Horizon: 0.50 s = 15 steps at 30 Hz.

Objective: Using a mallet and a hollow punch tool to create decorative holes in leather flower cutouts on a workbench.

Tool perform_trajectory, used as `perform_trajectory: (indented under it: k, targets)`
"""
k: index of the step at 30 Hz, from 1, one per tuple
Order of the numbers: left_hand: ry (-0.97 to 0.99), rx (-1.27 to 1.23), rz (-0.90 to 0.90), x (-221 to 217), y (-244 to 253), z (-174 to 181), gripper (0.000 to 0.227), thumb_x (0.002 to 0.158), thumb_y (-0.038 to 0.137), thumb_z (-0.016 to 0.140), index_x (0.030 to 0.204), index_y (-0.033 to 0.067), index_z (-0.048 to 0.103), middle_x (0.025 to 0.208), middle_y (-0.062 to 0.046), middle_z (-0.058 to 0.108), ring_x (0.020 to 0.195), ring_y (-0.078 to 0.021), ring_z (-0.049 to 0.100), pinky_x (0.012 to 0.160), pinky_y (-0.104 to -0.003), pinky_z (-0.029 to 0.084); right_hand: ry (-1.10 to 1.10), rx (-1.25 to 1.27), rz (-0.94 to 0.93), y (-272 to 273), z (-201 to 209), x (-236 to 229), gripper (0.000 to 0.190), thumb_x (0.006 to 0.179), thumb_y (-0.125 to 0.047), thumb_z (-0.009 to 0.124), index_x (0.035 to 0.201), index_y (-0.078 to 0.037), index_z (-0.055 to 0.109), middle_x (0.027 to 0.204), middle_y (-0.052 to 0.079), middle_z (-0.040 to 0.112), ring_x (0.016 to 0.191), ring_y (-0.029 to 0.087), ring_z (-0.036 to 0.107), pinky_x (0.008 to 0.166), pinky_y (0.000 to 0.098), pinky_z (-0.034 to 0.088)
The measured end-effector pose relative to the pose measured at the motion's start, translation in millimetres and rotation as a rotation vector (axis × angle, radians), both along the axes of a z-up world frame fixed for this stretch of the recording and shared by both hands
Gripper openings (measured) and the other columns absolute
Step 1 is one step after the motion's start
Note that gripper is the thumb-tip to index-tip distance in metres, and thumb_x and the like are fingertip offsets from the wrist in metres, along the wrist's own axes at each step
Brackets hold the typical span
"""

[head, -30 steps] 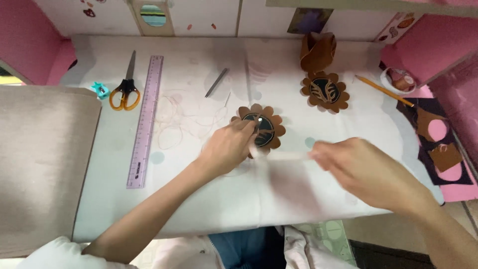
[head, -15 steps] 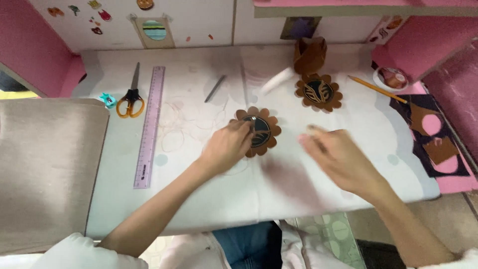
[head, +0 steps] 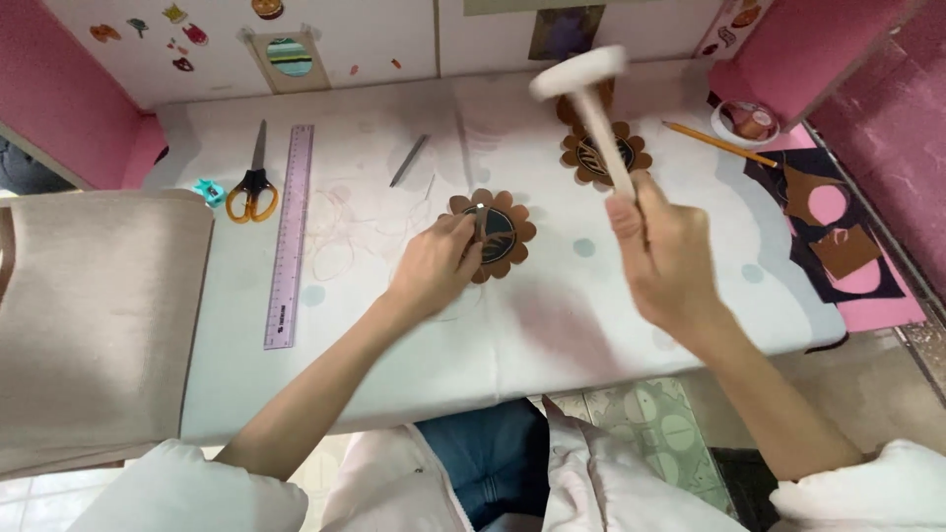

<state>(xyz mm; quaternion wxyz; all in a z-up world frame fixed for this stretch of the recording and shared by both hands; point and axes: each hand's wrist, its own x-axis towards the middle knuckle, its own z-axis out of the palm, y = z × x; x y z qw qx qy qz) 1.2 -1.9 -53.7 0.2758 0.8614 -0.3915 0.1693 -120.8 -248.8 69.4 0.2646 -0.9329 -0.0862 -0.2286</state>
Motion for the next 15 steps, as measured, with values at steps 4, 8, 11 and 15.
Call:
perform_trajectory:
  k: [4, 8, 11, 15]
  targets:
    - [0.012, 0.014, -0.008, 0.4, -0.1, 5.6, 0.022, 0.094, 0.018, 0.063, 0.103, -0.0020, 0.067, 0.082, -0.016, 0.067, 0.081, -0.0326, 0.070, 0.066, -0.039, 0.059, 0.089, -0.304, 0.008, 6.1, -3.6, 4.7, 0.033, 0.109, -0.034, 0.048, 0.090, -0.010, 0.058, 0.058, 0.020, 0.063, 0.060, 0.044, 0.068, 0.059, 0.0540, 0.055]
    - [0.049, 0.051, 0.013, -1.2, 0.4, 10.5, 0.021, 0.096, 0.020, 0.062, 0.097, -0.0002, 0.067, 0.080, -0.013, 0.065, 0.079, -0.0303, 0.069, 0.065, -0.037, 0.057, -0.120, 0.085, -0.011, -7.9, 11.8, 4.2, 0.034, 0.115, -0.034, 0.044, 0.090, -0.013, 0.053, 0.045, 0.008, 0.044, 0.046, 0.026, 0.057, 0.055, 0.0343, 0.047]
    - [0.073, 0.052, 0.014, -3.2, 0.7, 11.9, 0.019, 0.095, 0.019, 0.062, 0.096, 0.0007, 0.066, 0.080, -0.013, 0.065, 0.080, -0.0310, 0.069, 0.065, -0.038, 0.057, -0.024, -0.304, -0.014, -4.8, -12.7, 15.1, 0.031, 0.110, -0.030, 0.047, 0.086, -0.014, 0.054, 0.050, 0.015, 0.055, 0.053, 0.039, 0.063, 0.054, 0.0491, 0.051]
    - [0.098, 0.067, 0.018, -2.3, -0.6, 19.9, 0.019, 0.097, 0.017, 0.061, 0.096, -0.0007, 0.068, 0.082, -0.014, 0.067, 0.082, -0.0309, 0.071, 0.065, -0.037, 0.057, 0.070, -0.261, 0.006, -7.4, 1.8, 14.3, 0.024, 0.109, -0.034, 0.047, 0.098, -0.014, 0.053, 0.057, 0.020, 0.061, 0.064, 0.045, 0.067, 0.060, 0.0559, 0.051]
